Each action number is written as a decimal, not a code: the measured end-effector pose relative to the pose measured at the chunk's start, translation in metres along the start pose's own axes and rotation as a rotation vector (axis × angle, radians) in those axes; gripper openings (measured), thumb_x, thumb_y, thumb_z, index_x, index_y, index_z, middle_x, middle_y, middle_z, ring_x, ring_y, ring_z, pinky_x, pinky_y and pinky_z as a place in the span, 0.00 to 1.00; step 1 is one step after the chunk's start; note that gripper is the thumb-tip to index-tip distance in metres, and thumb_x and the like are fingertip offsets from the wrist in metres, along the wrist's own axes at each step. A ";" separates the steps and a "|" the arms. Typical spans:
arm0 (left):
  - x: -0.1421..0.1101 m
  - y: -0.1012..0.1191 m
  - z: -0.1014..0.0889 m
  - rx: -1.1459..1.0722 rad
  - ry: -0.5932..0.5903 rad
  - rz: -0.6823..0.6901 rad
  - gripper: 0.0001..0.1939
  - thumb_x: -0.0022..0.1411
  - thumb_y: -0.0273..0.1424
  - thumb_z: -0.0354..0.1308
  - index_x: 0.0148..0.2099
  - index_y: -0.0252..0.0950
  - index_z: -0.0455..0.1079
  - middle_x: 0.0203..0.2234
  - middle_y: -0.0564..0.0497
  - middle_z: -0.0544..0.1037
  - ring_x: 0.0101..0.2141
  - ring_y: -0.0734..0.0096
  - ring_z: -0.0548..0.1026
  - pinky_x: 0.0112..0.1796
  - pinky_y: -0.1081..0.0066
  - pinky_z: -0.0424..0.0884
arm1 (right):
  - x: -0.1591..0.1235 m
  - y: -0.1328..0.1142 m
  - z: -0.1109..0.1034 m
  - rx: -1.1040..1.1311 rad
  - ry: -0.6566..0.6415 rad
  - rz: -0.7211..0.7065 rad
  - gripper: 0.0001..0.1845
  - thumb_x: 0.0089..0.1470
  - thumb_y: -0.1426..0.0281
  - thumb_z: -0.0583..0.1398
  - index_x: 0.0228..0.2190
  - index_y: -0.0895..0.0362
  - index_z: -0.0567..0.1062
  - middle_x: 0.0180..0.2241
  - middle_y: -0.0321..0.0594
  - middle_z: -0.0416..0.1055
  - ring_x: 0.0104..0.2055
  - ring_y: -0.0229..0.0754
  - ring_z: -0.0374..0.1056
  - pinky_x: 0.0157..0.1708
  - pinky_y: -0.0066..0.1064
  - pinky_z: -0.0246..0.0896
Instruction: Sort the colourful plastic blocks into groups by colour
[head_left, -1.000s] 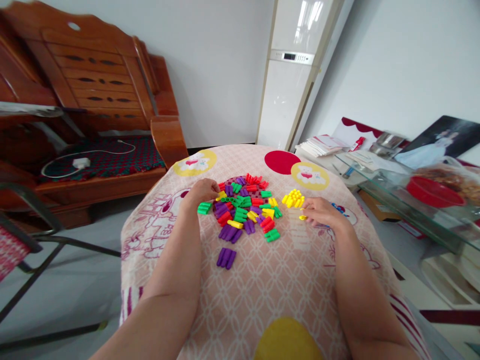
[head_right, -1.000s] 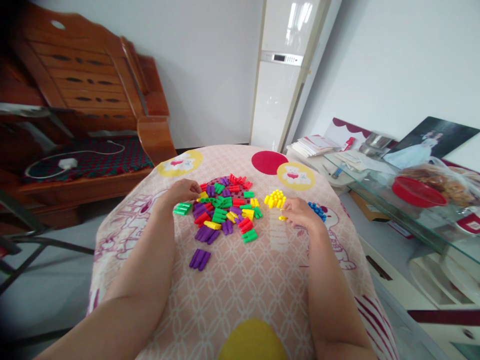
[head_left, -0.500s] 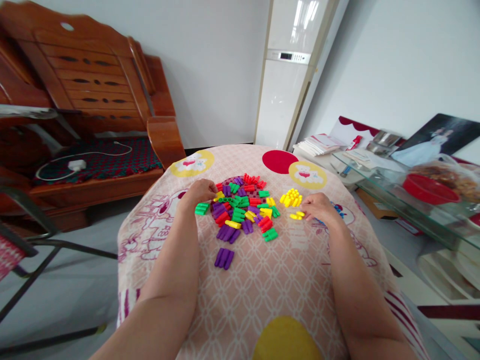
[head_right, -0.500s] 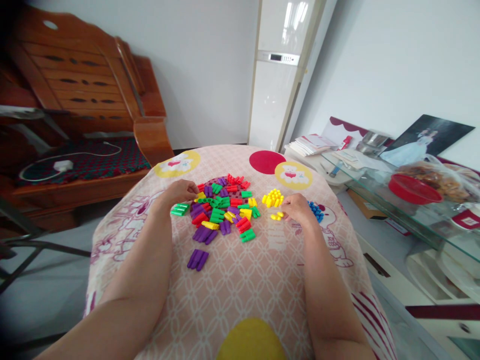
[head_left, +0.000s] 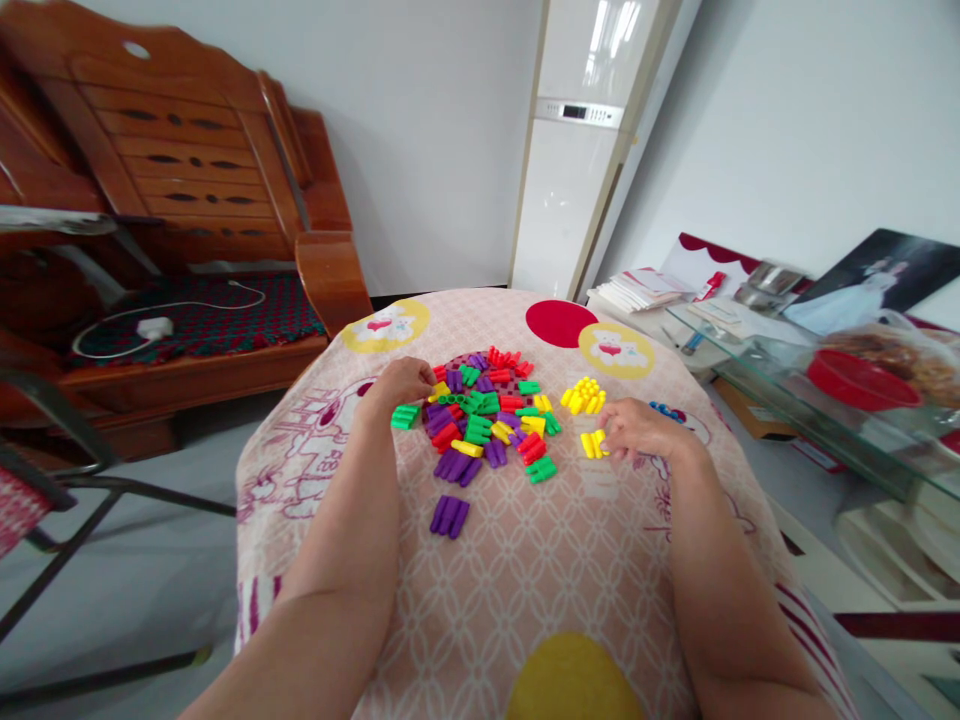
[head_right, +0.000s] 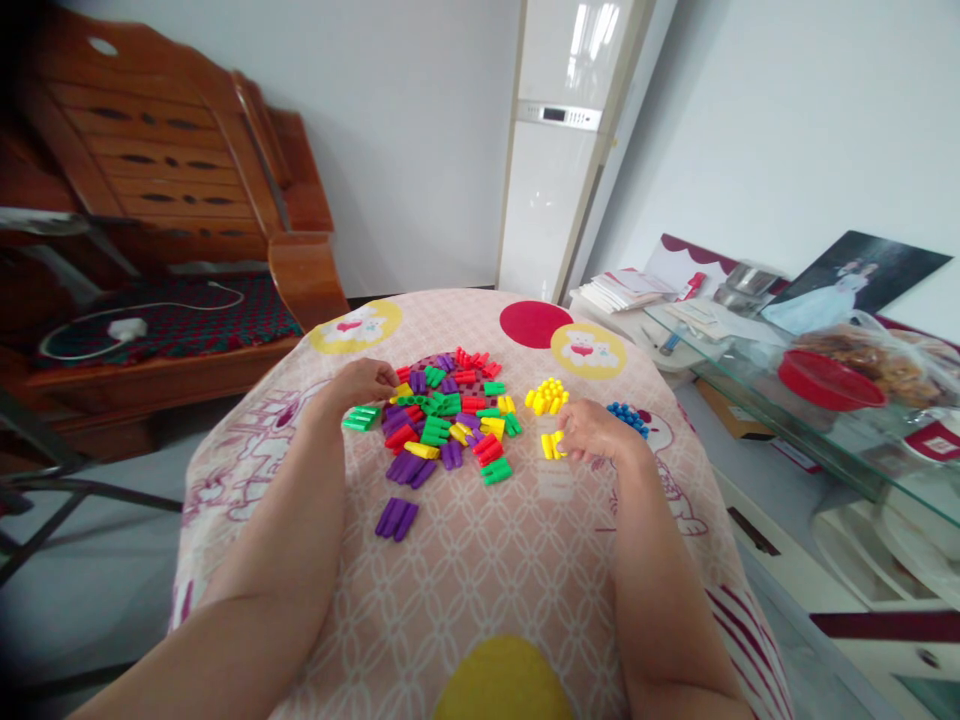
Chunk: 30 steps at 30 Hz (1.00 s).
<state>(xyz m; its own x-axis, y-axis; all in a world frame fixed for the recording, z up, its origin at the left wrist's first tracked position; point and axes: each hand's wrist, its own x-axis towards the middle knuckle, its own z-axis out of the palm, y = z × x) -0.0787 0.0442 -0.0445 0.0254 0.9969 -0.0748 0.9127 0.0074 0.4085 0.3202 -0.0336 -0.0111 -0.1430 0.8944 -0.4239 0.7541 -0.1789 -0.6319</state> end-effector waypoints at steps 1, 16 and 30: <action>0.000 0.000 0.000 -0.001 -0.002 0.000 0.12 0.49 0.26 0.61 0.38 0.37 0.80 0.27 0.52 0.83 0.32 0.67 0.80 0.33 0.77 0.72 | 0.001 -0.003 0.003 -0.012 0.014 0.013 0.10 0.48 0.77 0.64 0.34 0.58 0.71 0.18 0.32 0.72 0.19 0.37 0.70 0.17 0.22 0.63; -0.001 0.000 0.000 -0.034 0.006 0.002 0.10 0.50 0.27 0.61 0.36 0.38 0.79 0.27 0.52 0.83 0.33 0.68 0.80 0.33 0.78 0.71 | 0.025 0.003 0.017 0.319 0.234 0.115 0.05 0.54 0.71 0.63 0.33 0.60 0.73 0.15 0.37 0.72 0.19 0.42 0.73 0.17 0.25 0.68; -0.001 0.000 -0.001 -0.028 -0.011 -0.004 0.10 0.51 0.27 0.61 0.37 0.37 0.79 0.29 0.52 0.83 0.33 0.67 0.80 0.32 0.78 0.71 | 0.009 -0.008 0.018 -0.138 0.082 -0.076 0.27 0.39 0.84 0.62 0.44 0.58 0.76 0.43 0.42 0.77 0.22 0.32 0.68 0.17 0.20 0.60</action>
<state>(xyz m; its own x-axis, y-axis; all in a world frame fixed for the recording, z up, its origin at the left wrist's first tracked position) -0.0789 0.0429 -0.0434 0.0259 0.9959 -0.0862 0.9011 0.0140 0.4333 0.3015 -0.0312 -0.0221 -0.1544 0.9347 -0.3203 0.8250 -0.0564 -0.5623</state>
